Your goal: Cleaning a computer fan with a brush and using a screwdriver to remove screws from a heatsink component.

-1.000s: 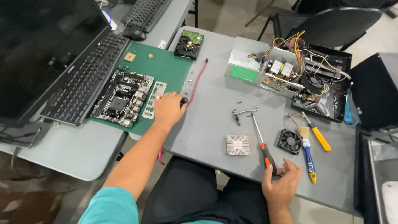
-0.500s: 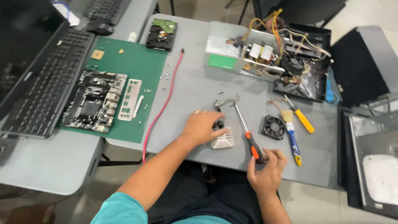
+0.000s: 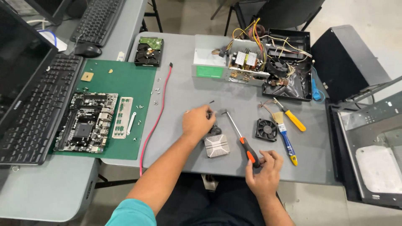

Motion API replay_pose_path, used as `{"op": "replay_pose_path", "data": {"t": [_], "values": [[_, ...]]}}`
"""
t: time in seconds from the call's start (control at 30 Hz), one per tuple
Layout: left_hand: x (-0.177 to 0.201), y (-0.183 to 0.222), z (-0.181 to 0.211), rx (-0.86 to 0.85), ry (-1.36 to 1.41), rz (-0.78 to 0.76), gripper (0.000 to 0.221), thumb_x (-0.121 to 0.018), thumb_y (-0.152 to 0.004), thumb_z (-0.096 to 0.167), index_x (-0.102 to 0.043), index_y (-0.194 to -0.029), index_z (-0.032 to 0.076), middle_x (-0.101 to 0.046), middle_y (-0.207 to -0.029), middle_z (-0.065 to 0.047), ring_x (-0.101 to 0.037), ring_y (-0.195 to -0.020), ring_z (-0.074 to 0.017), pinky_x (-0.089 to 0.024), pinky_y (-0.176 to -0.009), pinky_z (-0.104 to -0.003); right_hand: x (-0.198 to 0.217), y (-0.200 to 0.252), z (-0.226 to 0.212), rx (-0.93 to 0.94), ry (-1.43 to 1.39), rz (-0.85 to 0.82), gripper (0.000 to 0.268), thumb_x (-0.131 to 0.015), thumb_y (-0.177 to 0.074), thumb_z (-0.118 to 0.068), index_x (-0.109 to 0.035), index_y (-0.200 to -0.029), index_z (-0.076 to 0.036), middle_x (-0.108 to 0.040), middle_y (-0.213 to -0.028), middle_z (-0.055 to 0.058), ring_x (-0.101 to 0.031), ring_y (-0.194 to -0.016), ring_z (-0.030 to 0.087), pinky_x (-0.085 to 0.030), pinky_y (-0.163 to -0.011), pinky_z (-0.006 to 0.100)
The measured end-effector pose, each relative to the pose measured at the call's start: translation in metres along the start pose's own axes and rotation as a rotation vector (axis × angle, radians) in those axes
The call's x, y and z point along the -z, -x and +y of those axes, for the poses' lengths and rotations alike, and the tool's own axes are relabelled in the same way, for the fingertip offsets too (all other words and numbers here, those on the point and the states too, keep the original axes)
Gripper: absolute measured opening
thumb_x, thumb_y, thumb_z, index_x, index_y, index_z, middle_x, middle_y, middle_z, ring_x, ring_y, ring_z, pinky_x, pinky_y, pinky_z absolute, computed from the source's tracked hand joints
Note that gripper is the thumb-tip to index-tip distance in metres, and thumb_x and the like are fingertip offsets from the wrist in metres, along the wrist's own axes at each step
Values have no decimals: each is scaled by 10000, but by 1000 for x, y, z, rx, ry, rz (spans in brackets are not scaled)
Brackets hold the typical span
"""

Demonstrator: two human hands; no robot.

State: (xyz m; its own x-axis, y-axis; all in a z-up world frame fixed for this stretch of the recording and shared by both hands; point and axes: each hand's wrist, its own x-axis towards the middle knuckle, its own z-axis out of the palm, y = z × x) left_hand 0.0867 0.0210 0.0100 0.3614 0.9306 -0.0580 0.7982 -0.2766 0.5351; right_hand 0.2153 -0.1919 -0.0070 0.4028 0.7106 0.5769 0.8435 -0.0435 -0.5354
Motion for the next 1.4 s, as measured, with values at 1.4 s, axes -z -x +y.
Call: {"op": "replay_pose_path", "data": {"t": [1.4], "values": [[-22, -43, -30, -538, 153, -10, 291, -450, -892, 258, -660, -927, 60, -544, -1222, -98, -419, -1215, -303, -240, -1067, -398, -1, -4, -4, -31, 110, -43, 332, -607, -719, -166, -533, -1023, -55, -497, -1039, 122, -565, -868, 217, -496, -640, 302]]}}
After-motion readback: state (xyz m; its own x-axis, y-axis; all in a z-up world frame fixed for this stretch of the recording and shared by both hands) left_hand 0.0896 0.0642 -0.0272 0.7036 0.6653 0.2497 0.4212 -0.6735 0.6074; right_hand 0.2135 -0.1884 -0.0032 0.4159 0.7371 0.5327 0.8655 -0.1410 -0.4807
